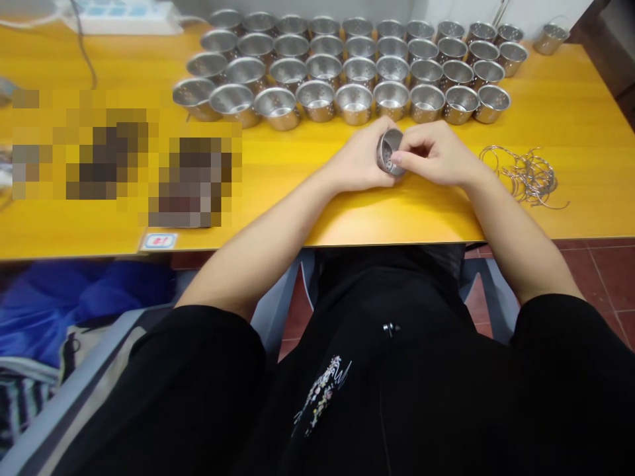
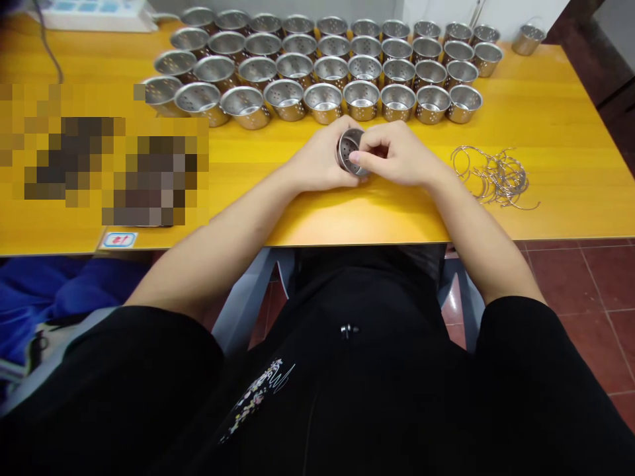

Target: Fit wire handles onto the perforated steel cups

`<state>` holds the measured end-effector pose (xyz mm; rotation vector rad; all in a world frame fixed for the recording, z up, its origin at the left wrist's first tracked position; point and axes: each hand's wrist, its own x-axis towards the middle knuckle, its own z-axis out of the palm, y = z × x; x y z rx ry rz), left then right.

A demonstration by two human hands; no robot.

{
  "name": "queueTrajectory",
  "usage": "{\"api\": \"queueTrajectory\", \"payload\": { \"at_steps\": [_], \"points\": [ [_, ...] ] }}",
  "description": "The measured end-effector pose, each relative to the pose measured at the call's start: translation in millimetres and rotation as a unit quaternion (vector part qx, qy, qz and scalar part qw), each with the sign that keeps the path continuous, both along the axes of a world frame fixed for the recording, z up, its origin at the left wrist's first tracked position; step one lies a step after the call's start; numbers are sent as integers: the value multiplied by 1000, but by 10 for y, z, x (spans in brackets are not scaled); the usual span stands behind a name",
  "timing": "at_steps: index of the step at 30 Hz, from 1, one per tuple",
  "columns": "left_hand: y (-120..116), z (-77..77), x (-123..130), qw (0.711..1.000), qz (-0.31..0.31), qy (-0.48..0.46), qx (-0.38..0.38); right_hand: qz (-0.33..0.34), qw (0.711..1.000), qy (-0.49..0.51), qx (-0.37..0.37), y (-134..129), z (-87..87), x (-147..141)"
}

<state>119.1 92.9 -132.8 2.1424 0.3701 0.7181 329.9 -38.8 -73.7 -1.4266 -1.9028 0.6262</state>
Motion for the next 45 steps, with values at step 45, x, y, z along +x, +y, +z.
{"api": "queueTrajectory", "payload": {
  "at_steps": [45],
  "points": [
    [35,8,64,998,15,-52,-19,-36,996,11,84,124,-149,39]
  ]
}}
